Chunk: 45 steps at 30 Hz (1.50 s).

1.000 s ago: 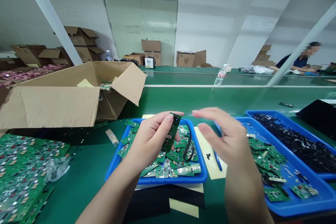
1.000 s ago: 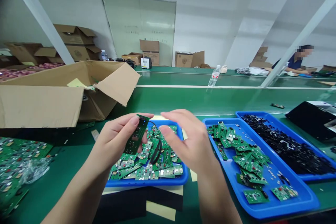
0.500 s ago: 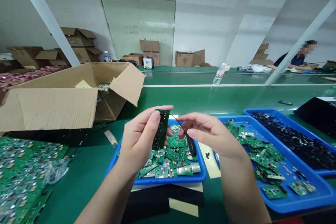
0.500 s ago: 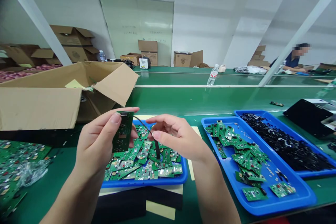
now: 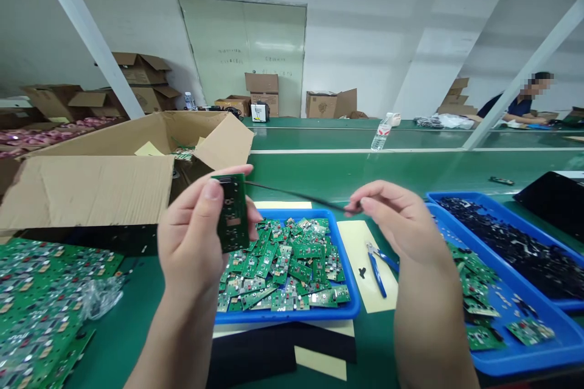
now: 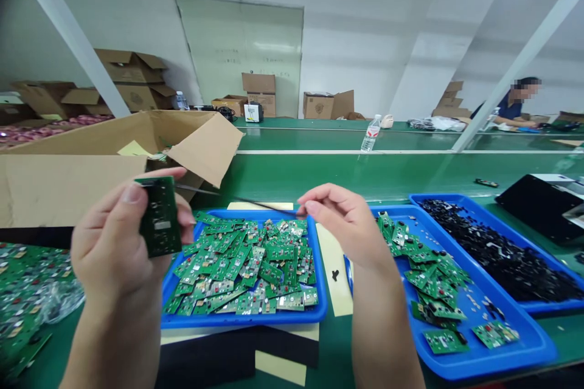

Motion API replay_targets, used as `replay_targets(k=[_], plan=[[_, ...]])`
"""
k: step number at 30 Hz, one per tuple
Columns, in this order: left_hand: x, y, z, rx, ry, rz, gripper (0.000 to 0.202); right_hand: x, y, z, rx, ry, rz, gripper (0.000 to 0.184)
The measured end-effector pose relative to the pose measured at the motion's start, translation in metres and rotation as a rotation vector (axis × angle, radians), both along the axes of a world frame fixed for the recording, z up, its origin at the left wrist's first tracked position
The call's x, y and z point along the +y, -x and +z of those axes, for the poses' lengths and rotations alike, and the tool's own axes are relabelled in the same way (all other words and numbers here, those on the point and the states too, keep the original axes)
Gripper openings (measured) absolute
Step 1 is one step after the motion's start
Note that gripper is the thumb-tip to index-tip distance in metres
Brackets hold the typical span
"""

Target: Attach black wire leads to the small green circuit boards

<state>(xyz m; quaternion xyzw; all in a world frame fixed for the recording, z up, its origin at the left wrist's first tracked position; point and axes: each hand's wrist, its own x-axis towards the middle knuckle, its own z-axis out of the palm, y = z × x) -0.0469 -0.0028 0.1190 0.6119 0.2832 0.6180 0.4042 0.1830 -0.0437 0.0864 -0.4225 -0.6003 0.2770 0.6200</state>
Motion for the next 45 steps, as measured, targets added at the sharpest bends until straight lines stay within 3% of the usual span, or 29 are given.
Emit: replay_targets(k=[6,11,16,19,25,29,32,37,40,42,45], plan=[[-0.005,0.002,0.002,-0.036,-0.005,-0.010,0.023,-0.005,-0.035,-0.001,0.039,-0.019,-0.057,0.019],[-0.015,-0.013,-0.003,0.063,0.106,-0.135,0.028,-0.008,-0.017,0.003,-0.008,-0.066,-0.315,0.016],[-0.013,-0.021,-0.011,0.188,0.081,-0.246,0.031,-0.018,0.034,0.006,-0.363,-0.160,-0.109,0.020],[-0.008,-0.022,-0.017,0.219,0.004,-0.329,0.031,-0.018,0.050,0.004,-0.445,-0.273,-0.150,0.014],[-0.007,-0.024,-0.020,0.275,-0.005,-0.387,0.027,-0.012,0.040,0.004,-0.517,-0.410,-0.274,0.013],[-0.006,-0.025,-0.016,0.482,-0.065,-0.436,0.029,-0.010,0.033,0.005,-0.601,-0.476,-0.345,0.013],[-0.002,-0.023,-0.012,0.648,-0.056,-0.545,0.036,-0.009,0.031,0.002,-0.663,-0.548,-0.354,0.013],[0.002,-0.020,-0.009,0.725,-0.019,-0.643,0.039,-0.005,0.033,-0.001,-0.653,-0.612,-0.316,0.015],[0.002,-0.019,-0.010,0.761,-0.058,-0.640,0.039,-0.003,0.032,-0.001,-0.596,-0.551,-0.323,0.030],[0.001,-0.019,-0.012,0.703,-0.102,-0.583,0.038,-0.004,0.029,0.000,-0.533,-0.539,-0.406,0.036],[0.003,-0.018,-0.017,0.599,-0.214,-0.424,0.033,-0.013,0.023,0.003,-0.359,-0.589,-0.610,0.024]])
